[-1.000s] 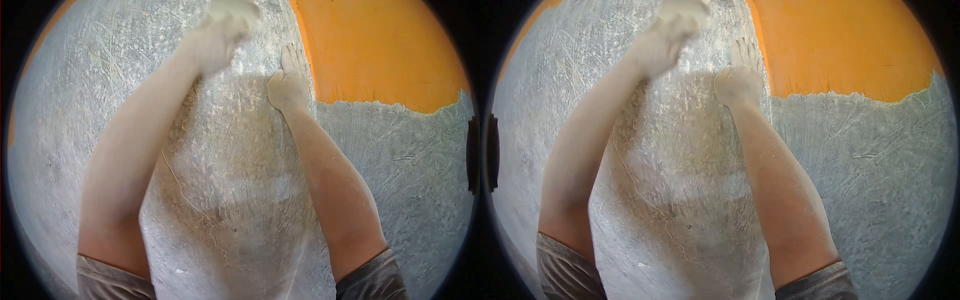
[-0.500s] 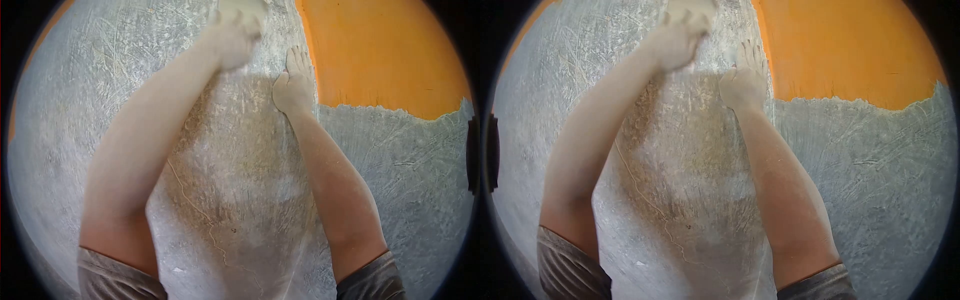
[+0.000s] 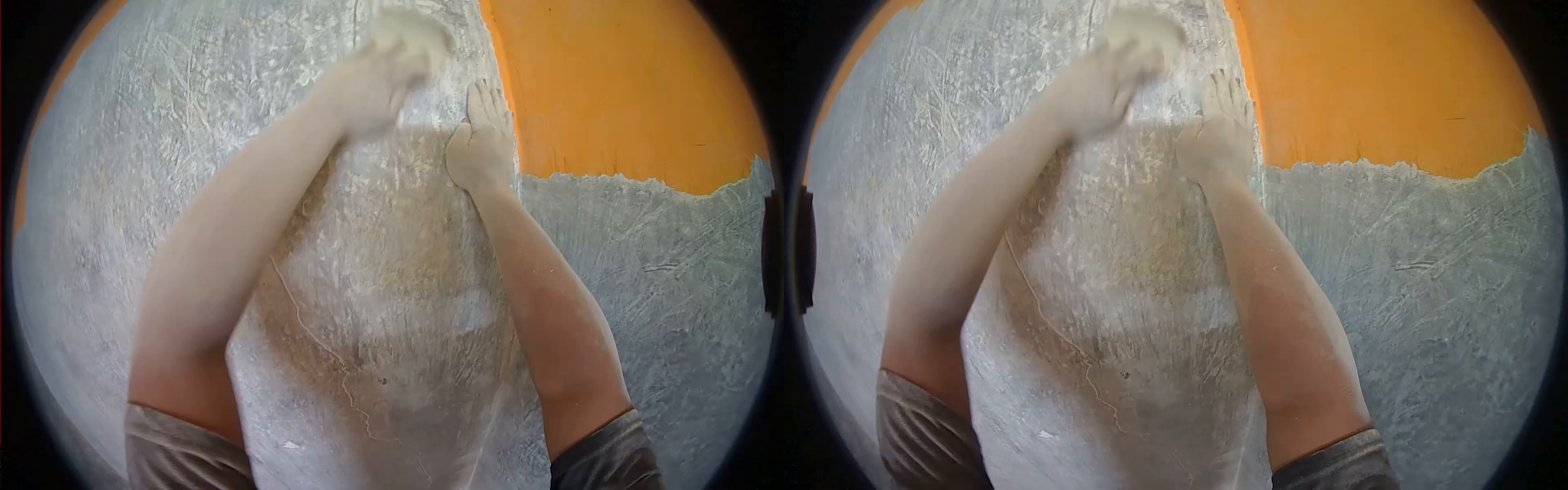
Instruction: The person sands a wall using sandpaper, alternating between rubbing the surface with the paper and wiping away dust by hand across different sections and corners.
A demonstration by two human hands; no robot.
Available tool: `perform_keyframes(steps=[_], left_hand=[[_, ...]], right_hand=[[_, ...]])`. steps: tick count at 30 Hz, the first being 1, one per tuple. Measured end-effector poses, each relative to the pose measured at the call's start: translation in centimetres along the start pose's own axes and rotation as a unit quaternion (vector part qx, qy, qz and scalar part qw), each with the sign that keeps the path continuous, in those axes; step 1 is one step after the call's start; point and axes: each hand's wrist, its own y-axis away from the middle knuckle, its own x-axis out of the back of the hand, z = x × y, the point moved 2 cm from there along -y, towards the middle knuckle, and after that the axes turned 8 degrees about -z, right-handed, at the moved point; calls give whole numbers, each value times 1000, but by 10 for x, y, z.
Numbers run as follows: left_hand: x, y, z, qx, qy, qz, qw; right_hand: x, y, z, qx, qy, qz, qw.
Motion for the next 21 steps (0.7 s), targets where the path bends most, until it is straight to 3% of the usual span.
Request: perform_keyframes(steps=[2,3,5,7,10,13,16,19,21], left_hand=[[12,-43,-19,128,32,12,991],[17,-45,-16,133,20,1,991],[20,-29,9,134,-2,-30,991],[10,19,32,26,-114,-51,992],[1,40,17,-9,5,-21,1000],[18,-21,-11,139,108,15,984],[15,-28,4,142,16,-7,990],[-8,50,30,33,-14,23,999],[-1,45,16,31,15,-10,999]], right_hand=[[1,0,-1,6,8,5,1000],[2,0,-1,11,9,7,1000],[3,5,3,10,14,5,1000],[3,3,1,13,14,-3,1000],[3,1,-2,-5,-11,-3,1000],[-2,-1,0,9,20,8,1000],[-1,4,1,18,3,36,999],[3,4,0,-10,-13,-20,1000],[2,3,-1,-11,-5,-12,1000]])
